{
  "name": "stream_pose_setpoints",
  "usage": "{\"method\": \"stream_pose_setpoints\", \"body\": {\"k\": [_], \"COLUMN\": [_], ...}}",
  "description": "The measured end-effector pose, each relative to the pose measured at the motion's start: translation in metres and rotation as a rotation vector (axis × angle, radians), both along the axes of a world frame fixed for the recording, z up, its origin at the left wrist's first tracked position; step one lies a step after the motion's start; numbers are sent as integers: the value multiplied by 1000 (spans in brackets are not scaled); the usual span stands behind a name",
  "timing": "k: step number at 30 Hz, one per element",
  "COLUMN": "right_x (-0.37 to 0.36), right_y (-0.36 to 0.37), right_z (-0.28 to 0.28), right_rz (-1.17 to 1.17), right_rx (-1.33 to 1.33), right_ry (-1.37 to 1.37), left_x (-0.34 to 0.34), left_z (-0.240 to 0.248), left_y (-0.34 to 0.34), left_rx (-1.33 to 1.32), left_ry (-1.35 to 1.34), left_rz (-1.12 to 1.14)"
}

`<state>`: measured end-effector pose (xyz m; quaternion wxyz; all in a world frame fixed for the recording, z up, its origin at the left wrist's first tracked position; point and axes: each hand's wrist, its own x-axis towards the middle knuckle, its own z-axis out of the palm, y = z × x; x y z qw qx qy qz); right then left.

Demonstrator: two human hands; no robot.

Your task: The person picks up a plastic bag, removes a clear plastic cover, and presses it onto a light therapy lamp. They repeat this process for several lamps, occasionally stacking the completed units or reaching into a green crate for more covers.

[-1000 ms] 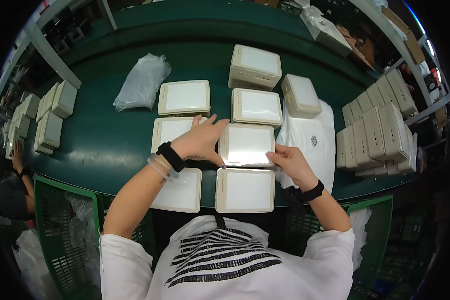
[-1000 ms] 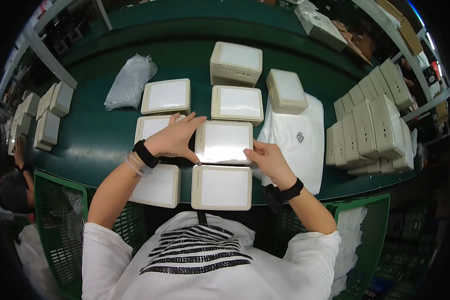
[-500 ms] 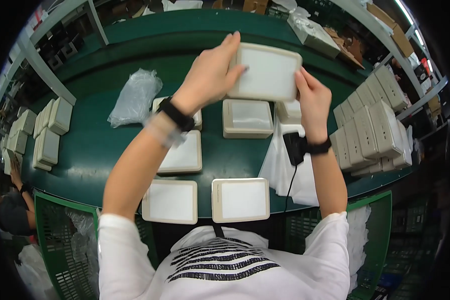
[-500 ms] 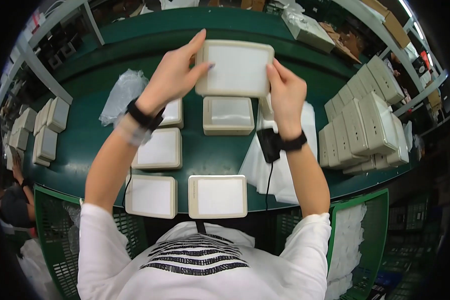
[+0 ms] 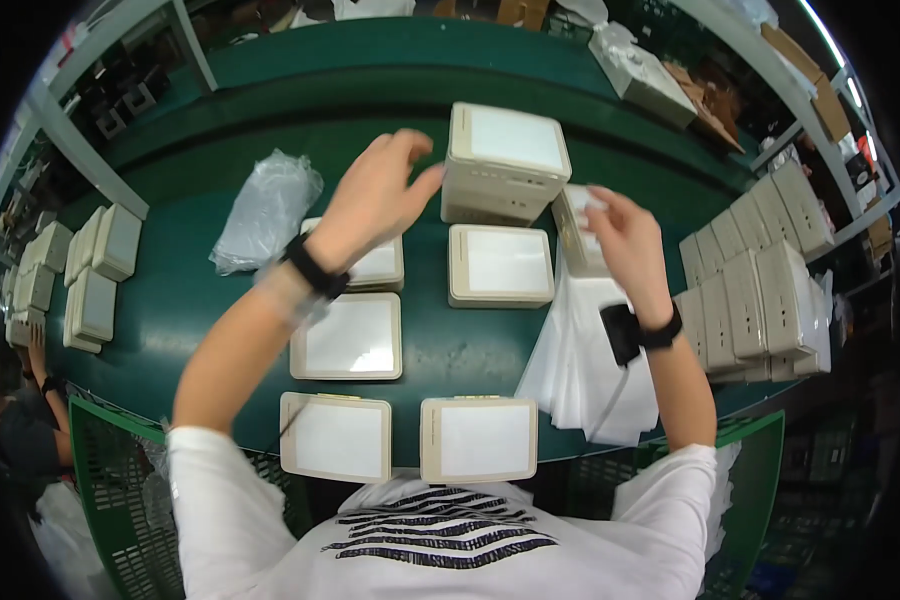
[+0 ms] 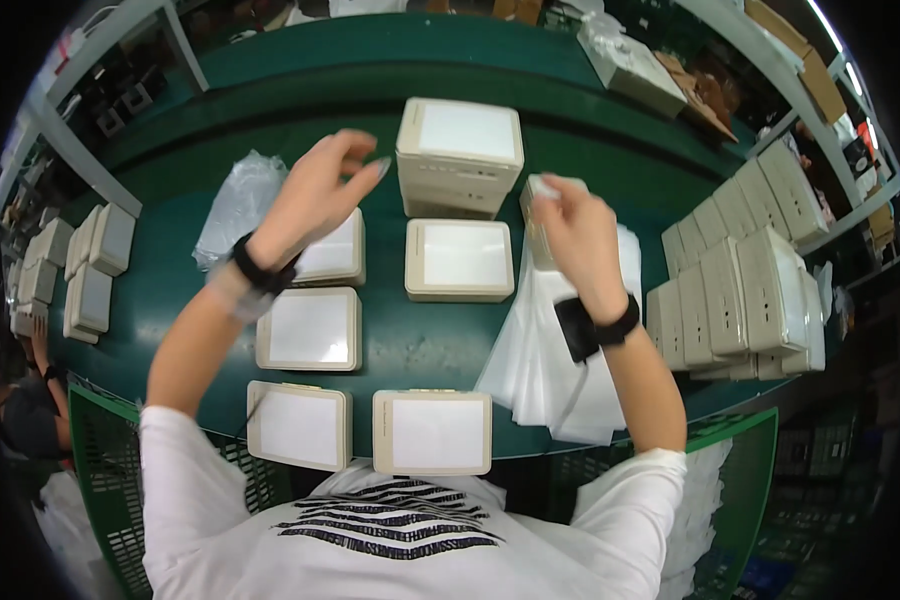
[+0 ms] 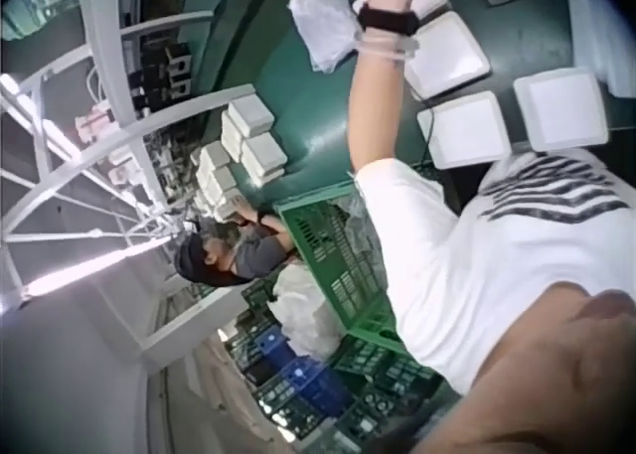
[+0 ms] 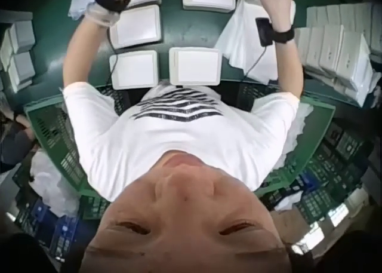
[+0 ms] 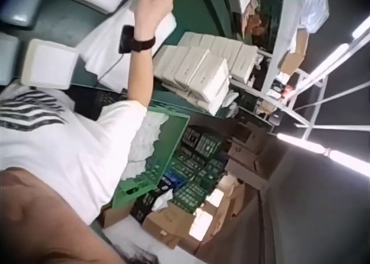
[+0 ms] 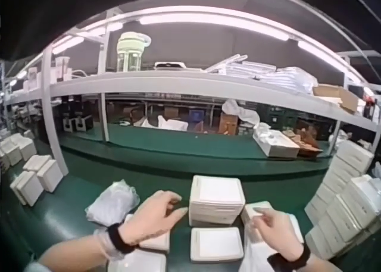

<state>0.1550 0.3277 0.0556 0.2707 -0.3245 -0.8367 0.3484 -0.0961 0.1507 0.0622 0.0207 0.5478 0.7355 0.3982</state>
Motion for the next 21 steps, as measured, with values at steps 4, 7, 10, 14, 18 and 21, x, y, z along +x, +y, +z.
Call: {"method": "stream_pose_setpoints", "body": {"k": [4,7,10,14,18,21], "right_x": [53,83,105,111,99,57], "right_y": [-57,-98,-140,-170,-146,-88], "right_z": [-8,-23,-33,-70,-23,36], "right_rz": [239,580,761,689,705,603], "right_rx": [-247,-449,-18,130,167,435], "right_ry": [-439,-381,-383,-357,-314,-190], "left_x": [47,102,138,146,122,92], "left_z": [-14,-21,-34,-52,-20,27], "left_y": [-64,-121,-143,-136,-128,-110], "left_rx": [-481,-464,-511,-755,-457,6], "left_ry": [-36,268,498,194,123,160], "left_rz": [-413,-528,-611,-681,-675,-371]}}
